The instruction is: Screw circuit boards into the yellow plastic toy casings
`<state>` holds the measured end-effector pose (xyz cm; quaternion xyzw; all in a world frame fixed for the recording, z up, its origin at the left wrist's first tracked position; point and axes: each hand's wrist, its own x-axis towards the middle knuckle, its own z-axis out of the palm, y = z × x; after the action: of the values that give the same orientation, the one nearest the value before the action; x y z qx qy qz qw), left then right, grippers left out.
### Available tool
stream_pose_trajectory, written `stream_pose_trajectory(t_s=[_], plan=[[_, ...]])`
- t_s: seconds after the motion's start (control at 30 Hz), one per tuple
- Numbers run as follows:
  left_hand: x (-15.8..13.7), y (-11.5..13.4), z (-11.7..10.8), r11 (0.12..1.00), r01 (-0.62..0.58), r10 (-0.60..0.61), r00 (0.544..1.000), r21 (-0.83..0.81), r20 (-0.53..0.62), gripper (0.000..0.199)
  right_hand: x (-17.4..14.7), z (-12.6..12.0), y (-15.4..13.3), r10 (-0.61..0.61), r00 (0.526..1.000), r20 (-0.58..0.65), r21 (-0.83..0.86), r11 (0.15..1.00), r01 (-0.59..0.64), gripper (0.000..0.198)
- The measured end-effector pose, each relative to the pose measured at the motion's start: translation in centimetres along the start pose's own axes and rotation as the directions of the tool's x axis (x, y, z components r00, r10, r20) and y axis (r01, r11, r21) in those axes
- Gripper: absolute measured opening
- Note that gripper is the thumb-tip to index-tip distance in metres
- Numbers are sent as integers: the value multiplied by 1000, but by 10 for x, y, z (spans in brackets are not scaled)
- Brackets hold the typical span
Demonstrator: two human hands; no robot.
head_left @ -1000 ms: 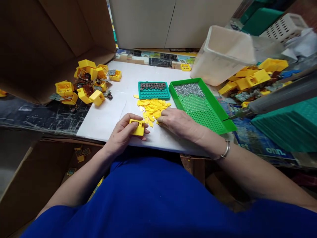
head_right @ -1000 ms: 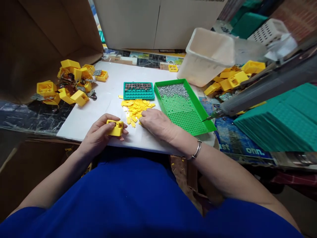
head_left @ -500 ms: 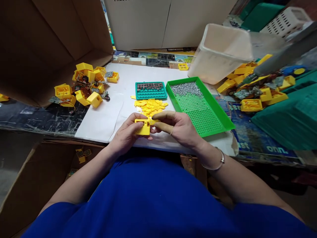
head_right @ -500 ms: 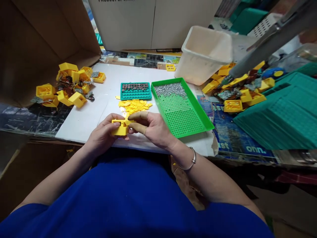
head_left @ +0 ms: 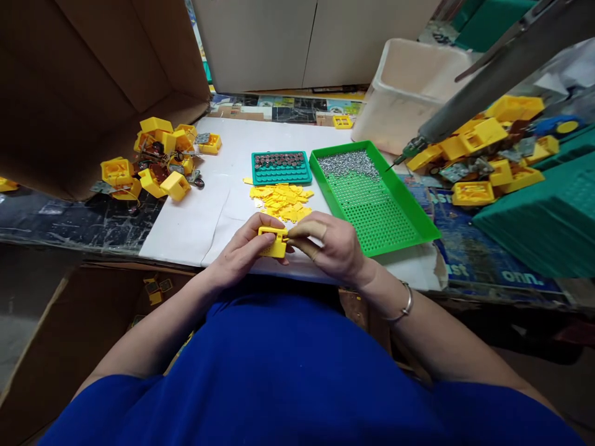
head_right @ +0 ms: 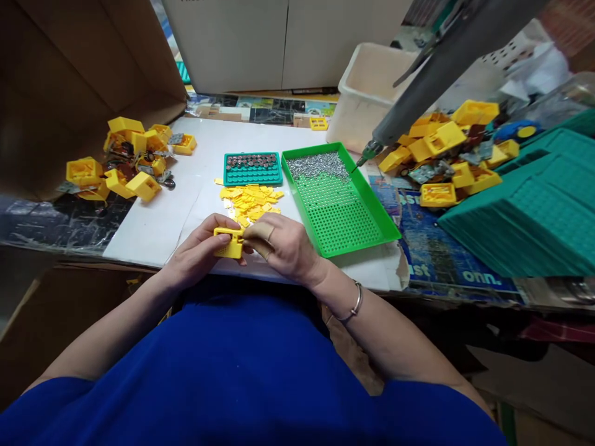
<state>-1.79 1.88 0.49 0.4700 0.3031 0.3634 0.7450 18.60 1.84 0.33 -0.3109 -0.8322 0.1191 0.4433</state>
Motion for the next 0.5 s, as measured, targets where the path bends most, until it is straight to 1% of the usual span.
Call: stream_pose_trajectory(t_s=[0.03, 0.07, 0.1, 0.13, 0.17, 0.2, 0.23, 0.27, 0.3, 0.33, 0.37, 0.43, 0.5], plan=[[1, 1, 0, 1000, 23, -23, 1000, 0, 20, 19, 0, -2, 0, -176, 984, 0, -127, 977, 174, 14], [2, 3, 0, 998, 54, -53, 998, -17, 39, 18, -1, -4, 1, -324, 946, 12, -229, 920, 318, 17], [4, 4, 0, 995, 88, -86, 995, -46, 54, 18, -1, -6, 1, -422, 906, 27, -297, 862, 410, 18], [5, 5, 0, 990, 116, -111, 992, -79, 61, 18, -1, -7, 0, -459, 888, 32, -329, 834, 443, 18], [7, 5, 1, 986, 128, -123, 991, -106, 55, 19, -2, -8, -1, -429, 903, 20, -329, 850, 411, 18], [9, 4, 2, 985, 124, -120, 992, -119, 39, 19, -2, -9, -2, -337, 941, -8, -299, 899, 319, 17], [10, 3, 3, 988, 103, -102, 995, -117, 18, 19, -2, -9, -3, -194, 980, -42, -238, 955, 179, 15], [10, 1, 4, 992, 75, -75, 997, -98, 2, 19, -2, -8, -5, -24, 997, -67, -148, 989, 14, 13], [10, -1, 5, 997, 46, -47, 999, -60, -4, 20, -2, -7, -7, 142, 987, -74, -38, 989, -145, 11], [9, -3, 7, 1000, 22, -22, 1000, -4, 0, 21, -2, -5, -9, 282, 958, -58, 77, 958, -278, 9], [8, -5, 8, 998, -2, 2, 1000, 63, 11, 23, -1, -3, -11, 385, 923, -21, 180, 909, -375, 10], [5, -8, 10, 975, -59, 50, 998, 216, 45, 26, -1, 1, -15, 502, 863, 56, 314, 812, -493, 13], [3, -9, 11, 923, -128, 110, 991, 363, 70, 26, 1, 3, -18, 564, 820, 99, 344, 754, -560, 16]])
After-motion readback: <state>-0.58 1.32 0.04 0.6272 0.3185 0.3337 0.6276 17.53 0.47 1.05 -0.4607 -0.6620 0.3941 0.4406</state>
